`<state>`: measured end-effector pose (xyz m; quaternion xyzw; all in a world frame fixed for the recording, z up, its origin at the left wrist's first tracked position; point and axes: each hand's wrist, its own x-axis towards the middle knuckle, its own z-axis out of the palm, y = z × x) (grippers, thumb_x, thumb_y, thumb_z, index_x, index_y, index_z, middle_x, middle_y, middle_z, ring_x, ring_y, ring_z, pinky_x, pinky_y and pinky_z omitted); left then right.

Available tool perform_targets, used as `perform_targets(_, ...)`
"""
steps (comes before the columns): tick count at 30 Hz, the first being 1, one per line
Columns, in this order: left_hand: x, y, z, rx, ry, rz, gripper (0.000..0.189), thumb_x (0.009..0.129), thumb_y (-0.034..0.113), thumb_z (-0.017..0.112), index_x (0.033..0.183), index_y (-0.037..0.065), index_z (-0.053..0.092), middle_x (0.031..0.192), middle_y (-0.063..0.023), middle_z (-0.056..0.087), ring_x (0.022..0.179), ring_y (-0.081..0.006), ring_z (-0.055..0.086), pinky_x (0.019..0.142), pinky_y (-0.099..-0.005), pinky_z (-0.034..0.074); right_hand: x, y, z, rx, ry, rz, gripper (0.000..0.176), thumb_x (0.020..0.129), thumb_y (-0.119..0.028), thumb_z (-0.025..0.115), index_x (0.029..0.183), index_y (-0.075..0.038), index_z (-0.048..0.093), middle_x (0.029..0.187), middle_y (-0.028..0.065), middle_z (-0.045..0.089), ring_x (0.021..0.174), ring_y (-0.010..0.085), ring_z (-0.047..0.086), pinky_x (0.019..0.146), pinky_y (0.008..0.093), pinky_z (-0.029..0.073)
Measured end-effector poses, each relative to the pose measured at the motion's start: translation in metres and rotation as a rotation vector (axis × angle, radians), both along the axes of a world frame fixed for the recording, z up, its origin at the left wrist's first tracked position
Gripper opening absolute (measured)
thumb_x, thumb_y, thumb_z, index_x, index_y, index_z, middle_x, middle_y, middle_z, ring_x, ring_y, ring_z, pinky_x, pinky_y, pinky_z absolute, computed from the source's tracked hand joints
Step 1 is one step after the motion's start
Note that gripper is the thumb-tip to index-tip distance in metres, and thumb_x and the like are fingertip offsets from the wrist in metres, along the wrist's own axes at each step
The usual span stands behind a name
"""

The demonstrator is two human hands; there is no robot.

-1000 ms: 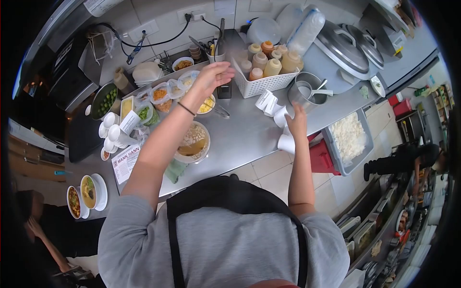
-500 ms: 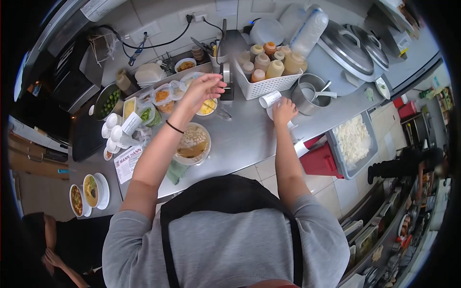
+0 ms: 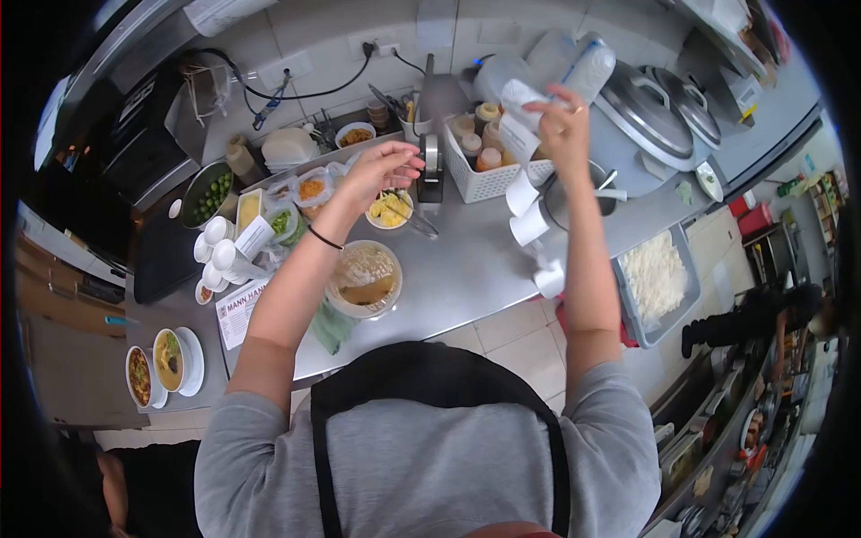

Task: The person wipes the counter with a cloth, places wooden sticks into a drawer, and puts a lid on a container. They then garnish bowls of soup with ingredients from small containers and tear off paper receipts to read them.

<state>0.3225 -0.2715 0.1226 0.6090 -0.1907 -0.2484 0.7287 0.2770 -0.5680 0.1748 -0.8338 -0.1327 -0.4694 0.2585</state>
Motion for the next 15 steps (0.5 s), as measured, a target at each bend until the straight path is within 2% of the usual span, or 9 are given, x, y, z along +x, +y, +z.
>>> perform_targets(1,0.002,0.003,0.010,-0.006,-0.015,0.011,0.028,0.084,0.026,0.052,0.103,0.005,0.053,0.094,-0.0069,0.059,0.084,-0.0127,0.056,0.073,-0.0254,0.045,0.002,0.003,0.025,0.076,0.008,0.149,0.024,0.066,0.000,0.054,0.080,-0.014,0.067,0.109,0.0093,0.050,0.103,0.0254,0.044,0.085,0.0361,0.037)
perform_targets(2,0.004,0.002,0.022,0.018,-0.085,0.023,0.030,0.085,0.027,0.052,0.104,0.004,0.053,0.096,-0.0073,0.059,0.086,-0.0131,0.055,0.075,-0.0260,0.044,0.001,0.008,0.048,0.070,-0.006,0.164,0.024,0.066,0.000,0.054,0.080,-0.014,0.067,0.109,0.0093,0.050,0.103,0.0254,0.044,0.085,0.0361,0.037)
perform_targets(4,0.010,0.000,0.047,0.055,-0.248,0.052,0.036,0.085,0.032,0.050,0.107,0.004,0.052,0.100,-0.0080,0.057,0.092,-0.0143,0.053,0.080,-0.0278,0.041,-0.002,0.018,0.083,0.298,0.118,0.593,0.020,0.069,0.001,0.053,0.082,-0.008,0.066,0.114,0.0107,0.046,0.110,0.0223,0.040,0.088,0.0326,0.035)
perform_targets(7,0.010,-0.009,0.094,-0.014,-0.481,0.089,0.044,0.086,0.036,0.047,0.115,0.003,0.047,0.107,-0.0112,0.055,0.099,-0.0158,0.051,0.084,-0.0285,0.040,0.001,0.031,0.101,0.388,0.215,0.745,0.016,0.073,0.000,0.053,0.081,-0.005,0.065,0.118,0.0098,0.044,0.111,0.0206,0.039,0.089,0.0309,0.034)
perform_targets(10,-0.008,-0.028,0.138,-0.040,-0.575,0.168,0.049,0.085,0.028,0.051,0.124,0.003,0.037,0.107,-0.0138,0.056,0.098,-0.0165,0.053,0.085,-0.0290,0.040,0.006,0.050,0.095,0.475,0.249,0.812,0.015,0.073,0.000,0.053,0.081,-0.006,0.065,0.122,0.0105,0.042,0.110,0.0208,0.041,0.091,0.0312,0.032)
perform_targets(11,-0.008,-0.033,0.143,-0.112,-0.625,0.111,0.053,0.083,0.023,0.054,0.128,0.004,0.030,0.104,-0.0141,0.057,0.096,-0.0165,0.054,0.084,-0.0292,0.041,0.007,0.055,0.089,0.537,0.269,0.829,0.015,0.073,0.001,0.053,0.079,-0.006,0.065,0.122,0.0105,0.042,0.110,0.0209,0.041,0.091,0.0313,0.032)
perform_targets(12,-0.008,-0.037,0.145,-0.182,-0.674,0.054,0.060,0.082,0.018,0.056,0.131,0.005,0.024,0.102,-0.0145,0.058,0.093,-0.0165,0.055,0.083,-0.0295,0.041,0.010,0.059,0.082,0.512,0.266,0.841,0.022,0.076,-0.001,0.052,0.094,-0.005,0.062,0.122,0.0097,0.042,0.110,0.0202,0.042,0.091,0.0315,0.034)
perform_targets(13,-0.006,-0.040,0.146,-0.177,-0.670,0.058,0.060,0.082,0.018,0.056,0.131,0.005,0.024,0.102,-0.0145,0.058,0.093,-0.0165,0.055,0.083,-0.0295,0.041,0.008,0.062,0.075,0.516,0.271,0.846,0.022,0.076,-0.001,0.052,0.094,-0.005,0.062,0.122,0.0097,0.042,0.110,0.0202,0.042,0.091,0.0315,0.034)
perform_targets(15,-0.003,-0.045,0.147,-0.247,-0.572,0.020,0.081,0.076,0.007,0.061,0.134,0.000,0.005,0.091,-0.0169,0.061,0.081,-0.0157,0.059,0.072,-0.0269,0.045,-0.004,0.082,0.064,1.035,0.330,0.936,0.032,0.081,-0.005,0.050,0.112,-0.002,0.052,0.124,0.0099,0.041,0.110,0.0181,0.042,0.090,0.0309,0.035)
